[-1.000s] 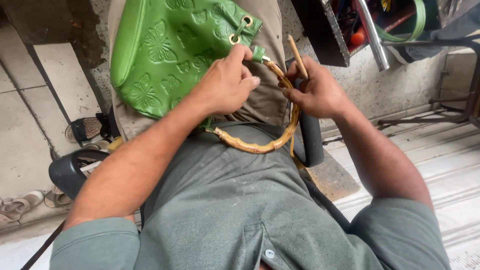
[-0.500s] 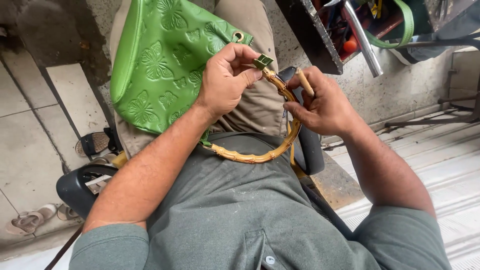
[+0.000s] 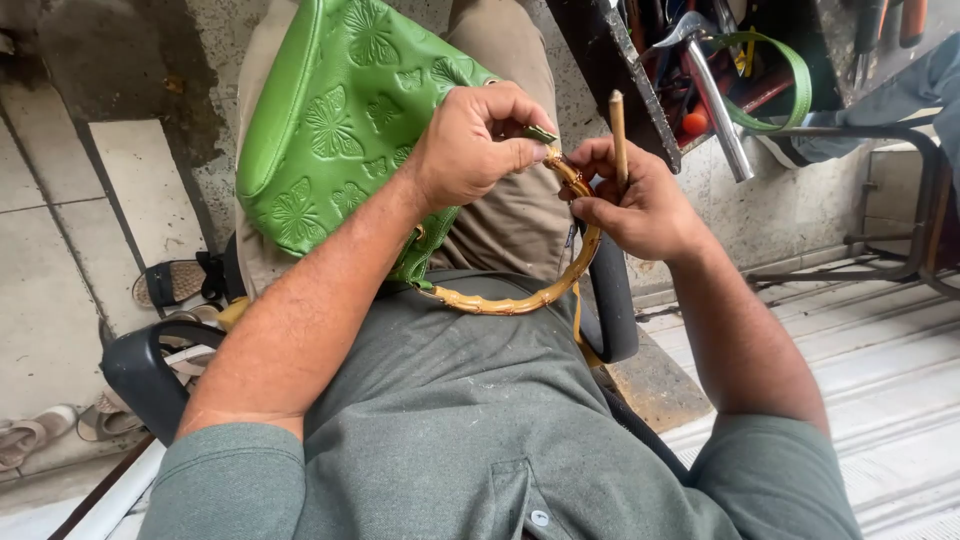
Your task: Finalizing the attachment of a bamboo handle to a leather bag by applying adhesive and tucking leather loops.
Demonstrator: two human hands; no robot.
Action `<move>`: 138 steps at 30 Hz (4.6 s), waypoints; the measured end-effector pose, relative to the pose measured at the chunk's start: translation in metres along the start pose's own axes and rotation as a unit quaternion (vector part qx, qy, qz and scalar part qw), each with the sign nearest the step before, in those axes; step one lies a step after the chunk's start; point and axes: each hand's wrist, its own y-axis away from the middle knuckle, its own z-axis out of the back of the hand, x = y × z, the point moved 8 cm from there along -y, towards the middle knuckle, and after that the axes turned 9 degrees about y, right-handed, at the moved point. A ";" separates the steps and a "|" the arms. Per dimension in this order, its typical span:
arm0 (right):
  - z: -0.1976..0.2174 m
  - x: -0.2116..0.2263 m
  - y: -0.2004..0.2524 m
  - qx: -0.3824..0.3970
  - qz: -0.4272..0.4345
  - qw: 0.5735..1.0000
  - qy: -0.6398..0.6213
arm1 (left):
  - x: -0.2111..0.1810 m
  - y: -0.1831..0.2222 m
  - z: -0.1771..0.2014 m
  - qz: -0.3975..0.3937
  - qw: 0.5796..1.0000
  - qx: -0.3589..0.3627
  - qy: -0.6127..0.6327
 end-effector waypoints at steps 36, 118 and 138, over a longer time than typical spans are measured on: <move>-0.008 0.052 -0.007 -0.205 0.287 0.893 0.279 | 0.049 0.018 -0.001 0.045 0.911 -0.210 0.351; 0.023 0.105 -0.028 0.015 0.136 0.970 0.199 | -0.013 0.016 -0.024 -0.062 0.978 0.010 0.199; -0.057 0.137 0.044 -0.111 0.330 0.859 0.375 | -0.101 0.096 -0.022 -0.026 0.999 -0.007 -0.018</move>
